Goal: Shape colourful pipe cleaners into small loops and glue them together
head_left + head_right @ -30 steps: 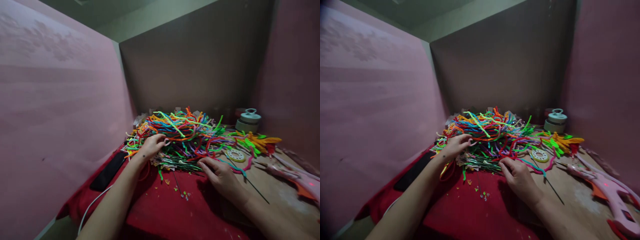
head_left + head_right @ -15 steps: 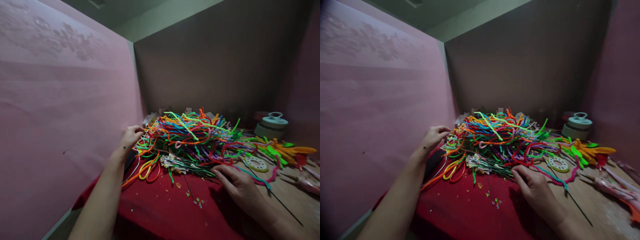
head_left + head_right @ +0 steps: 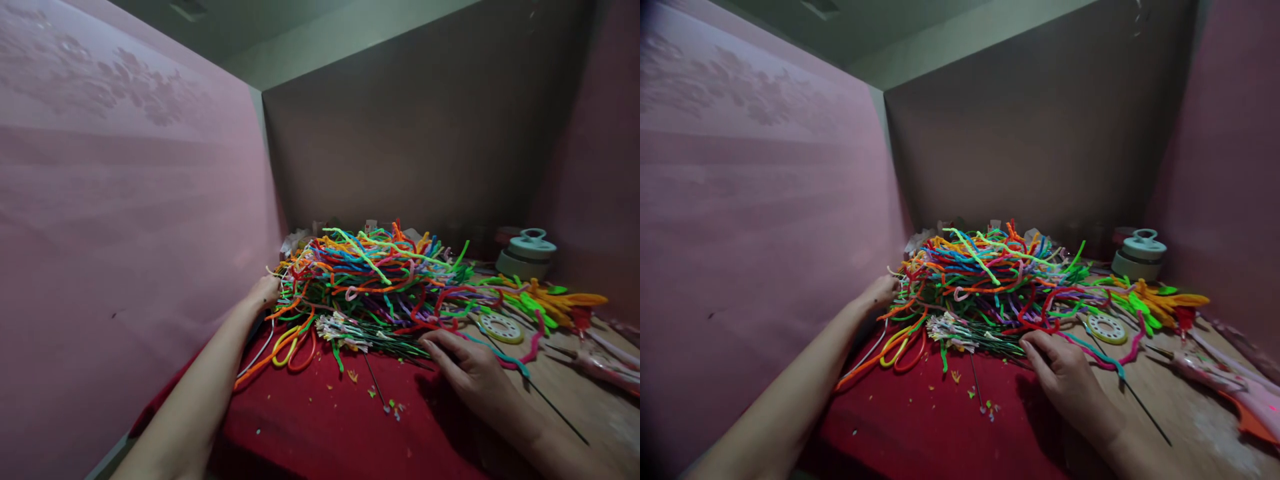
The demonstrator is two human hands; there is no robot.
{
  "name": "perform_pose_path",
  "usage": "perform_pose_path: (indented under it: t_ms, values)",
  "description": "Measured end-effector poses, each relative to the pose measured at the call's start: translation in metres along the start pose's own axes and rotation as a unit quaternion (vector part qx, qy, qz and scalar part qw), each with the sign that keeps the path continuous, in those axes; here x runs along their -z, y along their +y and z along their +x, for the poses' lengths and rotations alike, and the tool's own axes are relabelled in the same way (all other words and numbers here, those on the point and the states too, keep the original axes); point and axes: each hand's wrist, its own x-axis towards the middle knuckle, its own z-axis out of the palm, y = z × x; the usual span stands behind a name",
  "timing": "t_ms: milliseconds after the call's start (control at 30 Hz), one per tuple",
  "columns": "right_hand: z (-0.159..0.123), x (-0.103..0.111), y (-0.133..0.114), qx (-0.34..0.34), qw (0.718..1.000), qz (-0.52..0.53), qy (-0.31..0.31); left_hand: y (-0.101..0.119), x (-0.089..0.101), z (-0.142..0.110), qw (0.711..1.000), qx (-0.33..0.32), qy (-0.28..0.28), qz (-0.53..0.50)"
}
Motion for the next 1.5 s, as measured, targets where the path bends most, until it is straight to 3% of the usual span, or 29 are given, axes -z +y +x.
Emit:
perform_pose_path:
  t_ms: [200, 400, 567, 700, 967, 1167, 1367, 1467, 1500]
  values:
    - [0.000, -0.001, 0.000, 0.010, 1.000, 0.016, -0.005, 0.004, 0.004, -0.008, 0.999, 0.000, -0.024, 0.036]
    - [0.001, 0.002, -0.002, -0.003, 1.000, 0.013, -0.004, 0.011, 0.011, -0.019, 0.995, -0.008, 0.017, 0.095]
    - [0.002, 0.003, -0.002, 0.005, 1.000, 0.007, 0.002, 0.010, 0.049, -0.031, 0.979, -0.030, 0.107, 0.170]
    - [0.002, 0.002, -0.004, 0.011, 1.000, 0.011, 0.002, 0.007, 0.086, -0.043, 0.965, -0.027, 0.140, 0.220]
    - [0.002, 0.002, -0.004, 0.016, 1.000, 0.018, 0.003, 0.001, 0.148, -0.059, 0.944, 0.021, 0.192, 0.267]
    - [0.001, 0.002, -0.004, 0.026, 1.000, 0.010, 0.011, 0.009, 0.179, -0.077, 0.911, 0.068, 0.299, 0.277]
    - [0.002, 0.002, -0.006, 0.032, 0.999, 0.012, 0.016, 0.031, 0.207, -0.096, 0.875, 0.078, 0.427, 0.216]
    - [0.003, 0.001, -0.006, 0.031, 0.999, 0.013, 0.014, 0.065, 0.208, -0.102, 0.865, 0.013, 0.494, 0.084]
    - [0.003, 0.000, -0.007, 0.032, 0.999, 0.011, 0.012, 0.082, 0.203, -0.103, 0.860, -0.036, 0.510, 0.004]
